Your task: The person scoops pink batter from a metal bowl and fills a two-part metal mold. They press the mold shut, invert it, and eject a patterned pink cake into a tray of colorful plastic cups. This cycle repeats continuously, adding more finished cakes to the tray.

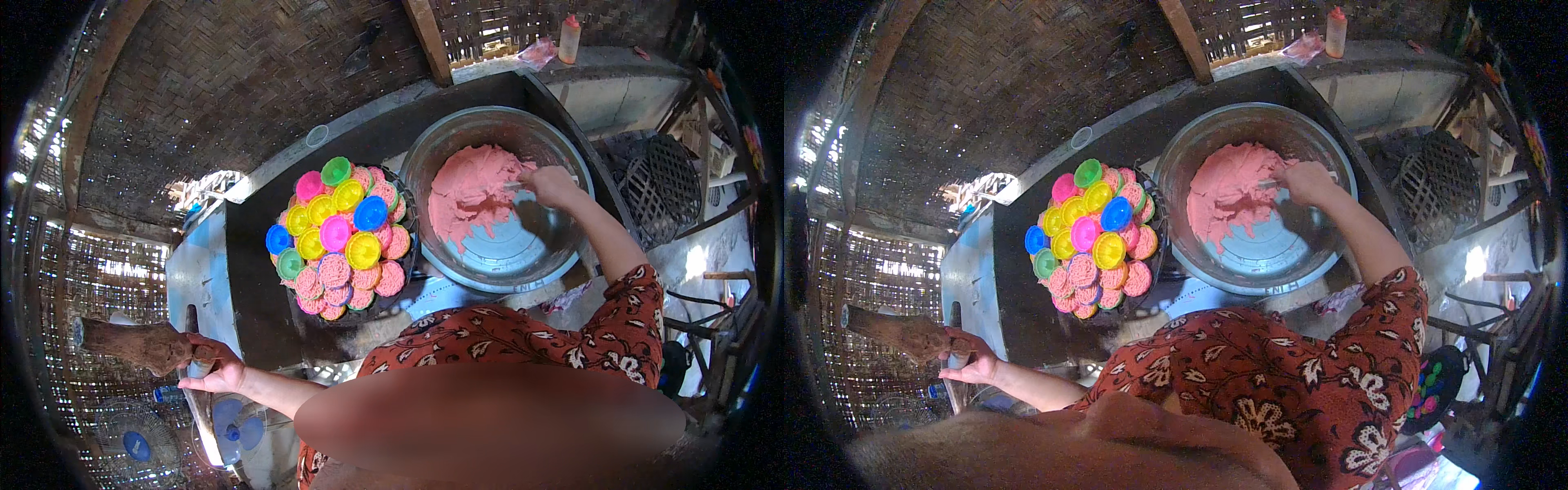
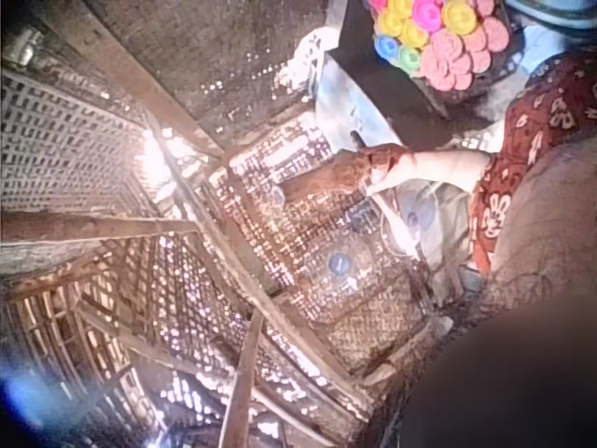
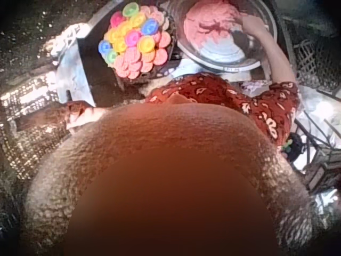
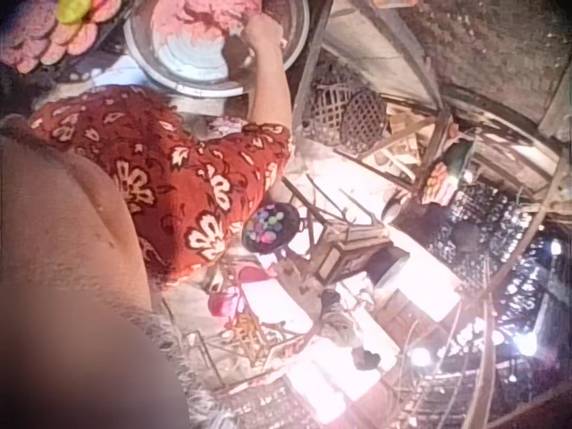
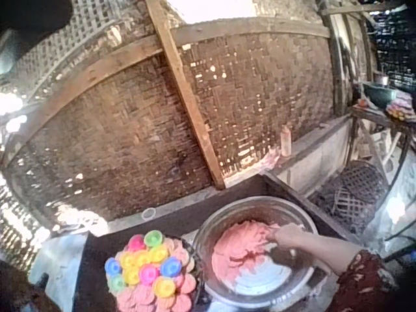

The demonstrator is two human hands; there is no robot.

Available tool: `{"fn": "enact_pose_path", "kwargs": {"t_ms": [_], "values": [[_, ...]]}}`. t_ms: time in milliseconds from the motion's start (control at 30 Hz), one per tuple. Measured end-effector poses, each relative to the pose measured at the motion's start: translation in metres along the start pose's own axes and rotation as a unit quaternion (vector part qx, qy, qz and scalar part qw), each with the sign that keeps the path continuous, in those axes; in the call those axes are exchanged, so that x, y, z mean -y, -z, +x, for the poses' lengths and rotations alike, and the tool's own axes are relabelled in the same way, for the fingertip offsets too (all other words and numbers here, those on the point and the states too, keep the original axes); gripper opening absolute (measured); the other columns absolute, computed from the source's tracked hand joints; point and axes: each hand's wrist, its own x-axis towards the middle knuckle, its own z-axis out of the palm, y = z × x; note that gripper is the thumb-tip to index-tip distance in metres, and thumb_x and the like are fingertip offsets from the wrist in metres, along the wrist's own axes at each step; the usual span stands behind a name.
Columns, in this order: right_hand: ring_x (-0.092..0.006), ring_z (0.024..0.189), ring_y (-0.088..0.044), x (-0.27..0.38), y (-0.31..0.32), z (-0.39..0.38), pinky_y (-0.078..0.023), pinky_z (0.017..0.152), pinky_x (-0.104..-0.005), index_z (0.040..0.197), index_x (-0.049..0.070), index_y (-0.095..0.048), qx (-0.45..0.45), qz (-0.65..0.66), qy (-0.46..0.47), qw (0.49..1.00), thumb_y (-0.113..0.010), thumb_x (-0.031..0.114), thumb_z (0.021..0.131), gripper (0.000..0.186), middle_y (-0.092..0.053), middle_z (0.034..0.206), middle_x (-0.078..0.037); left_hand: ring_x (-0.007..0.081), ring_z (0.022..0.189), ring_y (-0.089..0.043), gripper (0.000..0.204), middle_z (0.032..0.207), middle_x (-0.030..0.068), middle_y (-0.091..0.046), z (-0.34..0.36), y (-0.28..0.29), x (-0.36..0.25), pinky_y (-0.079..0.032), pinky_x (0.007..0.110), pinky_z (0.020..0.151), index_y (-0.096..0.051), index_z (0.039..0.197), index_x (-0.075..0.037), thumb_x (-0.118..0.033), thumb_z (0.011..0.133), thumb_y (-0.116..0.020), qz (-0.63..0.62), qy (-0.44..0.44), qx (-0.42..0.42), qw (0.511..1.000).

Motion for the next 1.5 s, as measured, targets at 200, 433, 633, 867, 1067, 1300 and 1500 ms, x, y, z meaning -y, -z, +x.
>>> {"fn": "enact_pose_path", "kwargs": {"t_ms": [200,433,633,867,1067,1300,1500], "values": [[-0.0278,0.075,-0.063,0.019,-0.026,0.037,-0.048,0.063,-0.0426,0.099,0.016,-0.06,-0.003,-0.033,0.109,0.994,-0.056,0.023,0.073,0.027,-0.064,0.08,-0.012,0.0327,0.109,-0.05,0.043,0.108,0.0144,-0.059,-0.006,-0.007,-0.002,-0.04,0.044,0.096,-0.06,0.083,-0.007,-0.048,0.074,-0.062,0.045,-0.017,0.023,0.999],[-0.0303,0.07,-0.062,0.042,-0.049,0.046,-0.047,0.061,-0.0431,0.094,0.01,-0.06,0.028,-0.039,0.16,0.986,-0.054,0.027,0.076,0.026,-0.063,0.075,-0.013,0.0332,0.11,-0.049,0.043,0.11,0.014,-0.058,-0.012,-0.006,-0.003,-0.039,0.046,0.096,-0.061,0.085,-0.008,-0.049,0.072,-0.064,0.023,-0.04,0.01,0.999],[-0.031,0.071,-0.062,0.053,-0.06,0.033,-0.048,0.062,-0.0429,0.092,0.009,-0.059,0.059,-0.013,0.17,0.984,-0.052,0.027,0.077,0.025,-0.063,0.076,-0.013,0.0312,0.113,-0.046,0.056,0.119,0.0141,-0.052,-0.012,-0.001,0.0,-0.039,0.046,0.096,-0.056,0.106,-0.004,-0.046,0.07,-0.067,0.061,-0.009,0.049,0.997],[-0.031,0.078,-0.062,0.057,-0.044,0.004,-0.048,0.07,-0.0412,0.095,0.012,-0.062,0.165,0.008,0.14,0.976,-0.053,0.025,0.075,0.025,-0.063,0.084,-0.013,0.0281,0.113,-0.047,0.048,0.117,0.0159,-0.053,-0.006,-0.02,0.036,-0.034,0.044,0.1,-0.061,0.101,-0.006,-0.045,0.073,-0.065,0.113,0.068,0.175,0.976],[-0.0188,0.068,-0.061,0.003,0.015,-0.048,-0.046,0.064,-0.0331,0.096,0.01,-0.067,0.153,0.246,0.047,0.956,-0.064,0.03,0.073,0.03,-0.065,0.075,-0.007,0.0381,0.104,-0.052,0.04,0.103,0.0134,-0.057,-0.031,-0.055,0.126,-0.047,0.051,0.083,-0.057,0.1,-0.009,-0.045,0.081,-0.056,0.357,0.011,0.134,0.924],[-0.0033,0.048,-0.038,-0.043,0.07,-0.157,-0.027,0.043,-0.019,0.1,0.001,-0.061,0.009,0.508,-0.016,0.861,-0.06,0.038,0.08,0.042,-0.048,0.059,0.004,0.0136,0.082,-0.058,0.03,0.092,0.0081,-0.061,-0.036,-0.061,0.217,-0.049,0.027,0.073,-0.053,0.097,-0.004,-0.014,0.073,-0.069,0.398,0.241,0.298,0.833],[-0.0055,0.047,-0.037,-0.022,0.098,-0.202,-0.026,0.041,-0.0193,0.103,-0.003,-0.058,-0.071,0.608,0.069,0.788,-0.055,0.046,0.082,0.053,-0.045,0.058,0.002,0.0311,0.085,-0.059,0.04,0.095,0.0126,-0.059,-0.059,-0.074,0.296,-0.047,0.035,0.074,-0.058,0.096,-0.011,-0.031,0.064,-0.071,0.653,0.055,0.455,0.604]]}}
